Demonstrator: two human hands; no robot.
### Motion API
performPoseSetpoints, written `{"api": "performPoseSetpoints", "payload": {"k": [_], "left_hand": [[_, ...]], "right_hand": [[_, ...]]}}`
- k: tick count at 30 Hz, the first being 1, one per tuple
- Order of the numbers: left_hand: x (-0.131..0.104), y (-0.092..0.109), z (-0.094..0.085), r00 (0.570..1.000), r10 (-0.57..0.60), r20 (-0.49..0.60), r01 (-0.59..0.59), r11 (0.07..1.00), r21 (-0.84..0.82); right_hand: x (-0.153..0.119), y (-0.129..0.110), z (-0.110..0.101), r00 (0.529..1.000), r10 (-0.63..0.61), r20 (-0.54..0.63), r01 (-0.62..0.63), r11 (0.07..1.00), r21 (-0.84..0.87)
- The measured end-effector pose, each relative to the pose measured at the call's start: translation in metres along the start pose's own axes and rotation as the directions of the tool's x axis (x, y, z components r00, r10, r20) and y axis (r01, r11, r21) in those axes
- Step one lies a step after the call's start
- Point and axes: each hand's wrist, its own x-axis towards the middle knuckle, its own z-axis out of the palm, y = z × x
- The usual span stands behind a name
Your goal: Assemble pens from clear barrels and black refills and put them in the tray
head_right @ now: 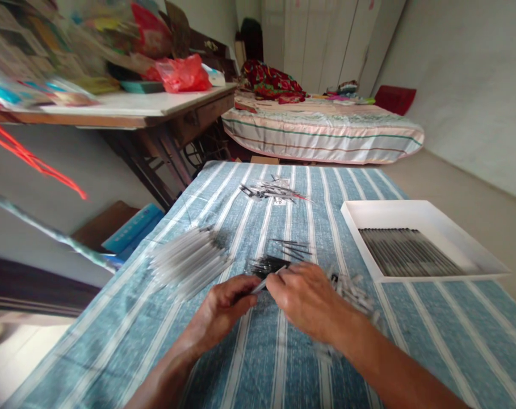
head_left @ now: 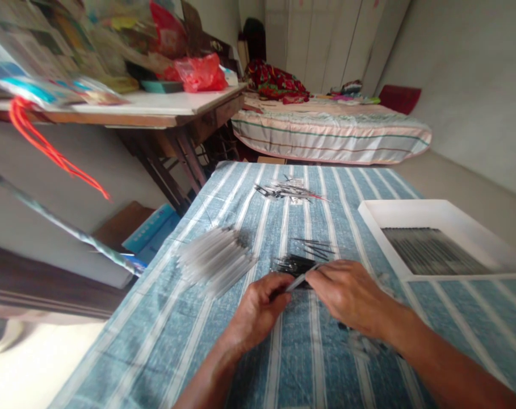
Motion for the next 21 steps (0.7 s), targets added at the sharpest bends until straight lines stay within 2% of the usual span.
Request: {"api": "performPoseSetpoints", "payload": {"k": [2,4,7,9,11,15,21], "left_hand": [[-0.001,0.004,0.000,1.000,-0.007,-0.019,0.005,0.993,-0.120],[-0.003,0.008,-0.001,0.997,-0.032,-0.066,0.015,0.968,-0.250],[-0.004,0.012,-0.003,0.991,-0.044,-0.127,-0.008,0.925,-0.379],[-0.005,0.012,-0.004,0.991,-0.034,-0.130,-0.025,0.902,-0.431],[-0.005,0.012,-0.003,0.994,-0.031,-0.109,-0.023,0.885,-0.465],[-0.004,0.013,-0.001,0.996,-0.058,-0.070,0.018,0.880,-0.475],[-0.004,0.015,-0.001,0.992,-0.120,-0.048,0.087,0.894,-0.440]], "right_hand": [[-0.003,0.007,0.002,0.995,0.037,-0.092,-0.028,0.996,0.090],[-0.008,0.024,0.004,0.976,0.180,-0.126,-0.156,0.972,0.176],[-0.015,0.055,0.012,0.914,0.406,-0.015,-0.392,0.890,0.231],[-0.017,0.070,0.020,0.883,0.461,0.091,-0.469,0.856,0.216],[-0.015,0.077,0.028,0.872,0.458,0.173,-0.486,0.854,0.188],[-0.005,0.076,0.039,0.864,0.413,0.287,-0.465,0.874,0.144],[0.002,0.075,0.043,0.863,0.401,0.307,-0.468,0.864,0.187]]}}
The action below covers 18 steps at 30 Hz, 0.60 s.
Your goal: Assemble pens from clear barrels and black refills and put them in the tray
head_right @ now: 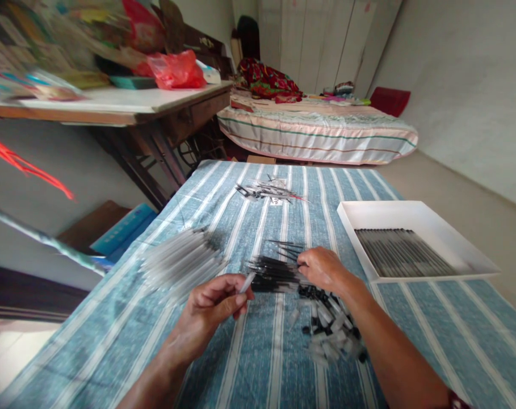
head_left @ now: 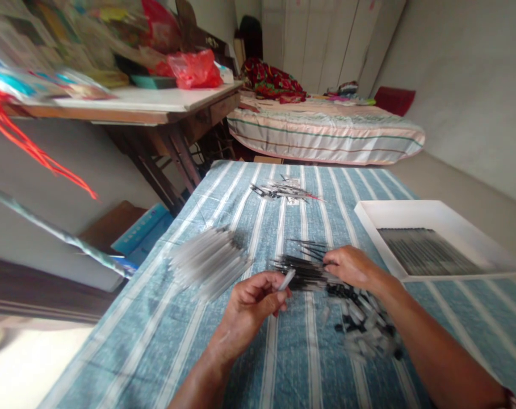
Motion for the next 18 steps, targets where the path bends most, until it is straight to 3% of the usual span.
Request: {"api": "performPoseSetpoints", "payload": {"k": [3,6,8,12,18], "left_hand": [[0.000,-0.001,-0.001,1.000,-0.008,0.028,0.008,1.000,0.002],[0.000,-0.004,-0.001,0.998,-0.026,0.063,0.027,1.000,-0.003],[0.000,-0.006,0.001,0.996,-0.046,0.078,0.048,0.999,-0.019],[0.001,-0.011,0.005,0.995,-0.096,0.039,0.099,0.990,-0.096],[0.001,-0.016,0.009,0.987,-0.160,0.005,0.155,0.949,-0.276]], "right_hand": [[-0.008,0.002,0.003,0.995,-0.010,-0.099,0.034,0.970,0.242],[-0.021,-0.004,0.011,0.983,0.000,-0.186,0.111,0.802,0.588],[-0.028,-0.012,0.016,0.972,0.005,-0.237,0.172,0.673,0.719],[-0.037,-0.039,0.026,0.923,-0.071,-0.378,0.358,0.516,0.778],[-0.041,-0.072,0.041,0.916,-0.148,-0.373,0.395,0.496,0.773]]}}
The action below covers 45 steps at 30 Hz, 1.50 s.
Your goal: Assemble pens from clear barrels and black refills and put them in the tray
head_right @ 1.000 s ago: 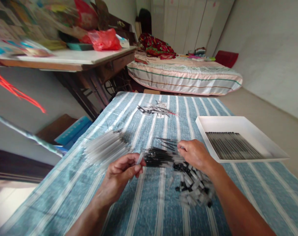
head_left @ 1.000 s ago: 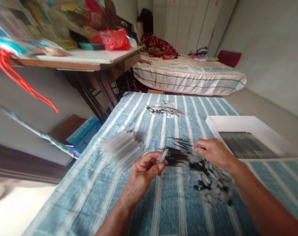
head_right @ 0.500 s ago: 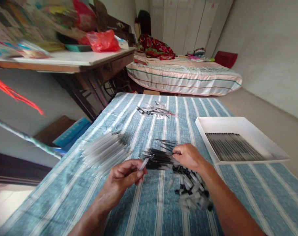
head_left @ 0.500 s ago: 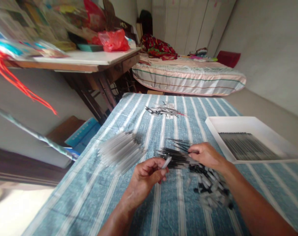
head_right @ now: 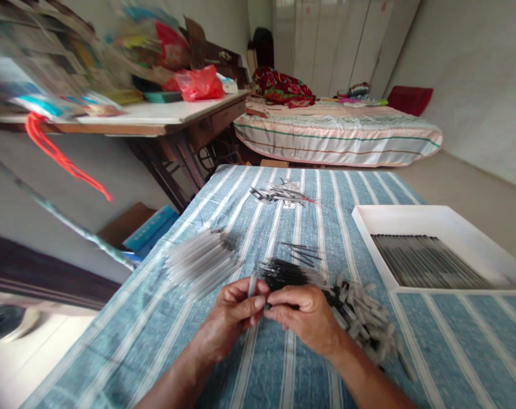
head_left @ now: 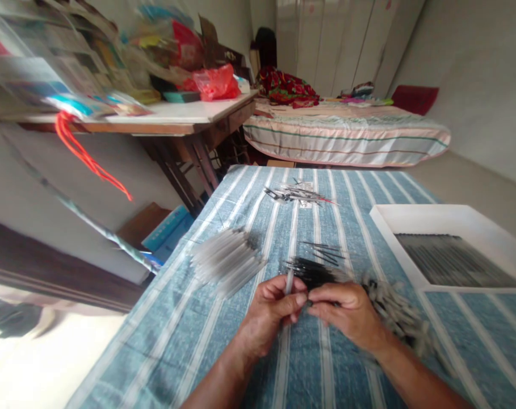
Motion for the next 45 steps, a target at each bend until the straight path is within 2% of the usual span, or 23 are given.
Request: {"api": "performPoseSetpoints", "payload": {"k": [4,7,10,14,17,21,24,26,28,36,45], "left_hand": [[-0.001,0.001,-0.001,1.000,-0.027,0.009,0.027,0.999,-0.043],[-0.001,0.002,-0.001,0.999,-0.035,-0.002,0.035,0.999,-0.037],[-0.001,0.001,0.000,0.999,-0.029,-0.021,0.028,0.999,-0.029],[0.001,-0.001,0.002,0.999,0.011,-0.035,-0.011,1.000,-0.019],[0.002,-0.004,0.000,0.999,0.019,-0.043,-0.018,1.000,0.018],[0.003,-0.006,-0.003,0.999,0.042,0.015,-0.045,0.981,0.190],[0.001,-0.005,-0.003,0.989,0.111,0.102,-0.143,0.909,0.391],[0.001,-0.003,-0.002,0.981,0.146,0.129,-0.191,0.855,0.483],[0.001,-0.003,-0.002,0.976,0.167,0.142,-0.218,0.816,0.536],[0.002,-0.006,-0.003,0.931,0.233,0.282,-0.365,0.648,0.669],[0.000,-0.002,-0.001,0.922,0.220,0.319,-0.387,0.544,0.744]], "right_hand": [[0.000,0.000,0.009,0.999,-0.048,0.008,0.049,0.996,-0.080],[-0.001,0.004,0.014,0.983,-0.170,-0.075,0.159,0.977,-0.141],[-0.003,0.007,0.017,0.944,-0.293,-0.150,0.249,0.934,-0.257],[-0.005,0.006,0.017,0.908,-0.406,-0.104,0.334,0.850,-0.408],[-0.006,0.004,0.014,0.900,-0.434,-0.048,0.372,0.819,-0.437],[-0.007,0.005,0.006,0.930,-0.359,-0.078,0.305,0.874,-0.378],[-0.008,0.009,-0.003,0.966,-0.171,-0.196,0.138,0.975,-0.172],[-0.008,0.013,-0.008,0.970,-0.042,-0.240,0.040,0.999,-0.011],[-0.008,0.016,-0.011,0.970,0.029,-0.241,-0.010,0.997,0.080],[-0.005,0.018,-0.010,0.982,0.067,-0.178,-0.047,0.992,0.117],[-0.006,0.017,-0.014,0.994,0.014,-0.108,-0.012,1.000,0.021]]}}
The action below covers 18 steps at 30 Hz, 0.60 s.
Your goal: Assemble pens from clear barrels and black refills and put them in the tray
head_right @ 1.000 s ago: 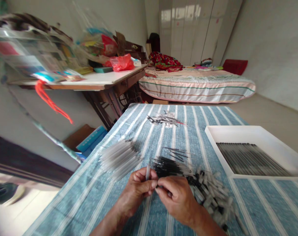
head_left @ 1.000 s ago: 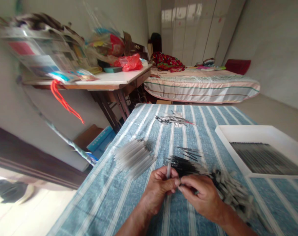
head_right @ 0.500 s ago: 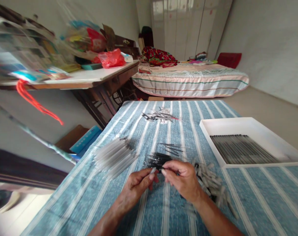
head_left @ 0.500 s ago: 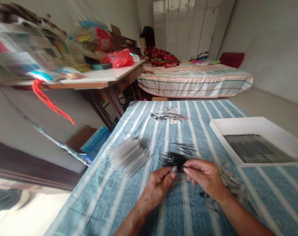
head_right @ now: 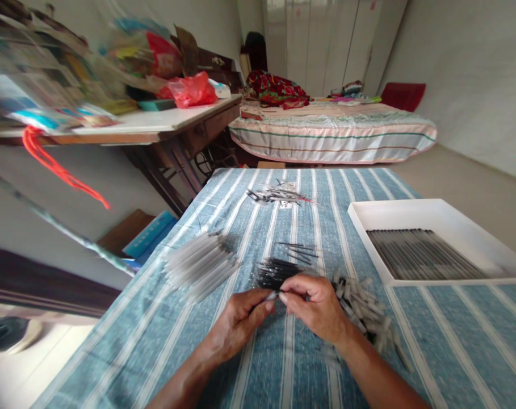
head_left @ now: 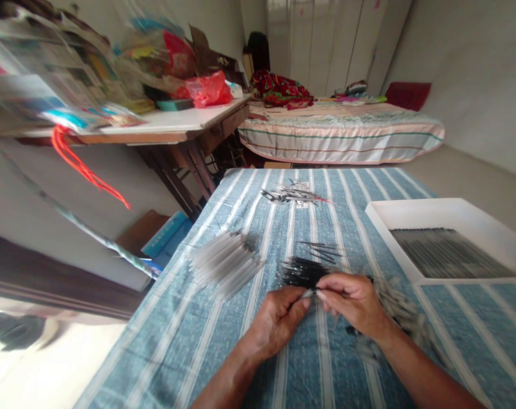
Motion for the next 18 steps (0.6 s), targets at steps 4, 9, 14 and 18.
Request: {"api": "performPoseSetpoints", "payload": {"k": [4,9,14,18], "left_hand": [[-0.0011,0.0004,-0.0007,1.000,-0.010,0.022,0.008,0.998,0.069],[-0.0020,0.0016,-0.0027,0.997,-0.025,0.073,0.023,0.999,0.035],[-0.0012,0.0007,-0.0028,0.994,-0.061,0.093,0.058,0.998,0.034],[-0.0012,0.0000,-0.0013,0.995,-0.065,0.077,0.057,0.993,0.101]], "right_hand": [[0.0009,-0.0020,-0.0009,1.000,-0.009,0.016,0.010,0.998,-0.055],[0.0006,-0.0006,-0.0009,0.998,0.004,0.055,0.000,0.997,-0.076],[-0.0005,-0.0002,0.0001,0.997,0.014,0.077,-0.005,0.993,-0.121],[0.0008,-0.0012,-0.0012,0.995,-0.017,0.102,0.041,0.969,-0.244]]}}
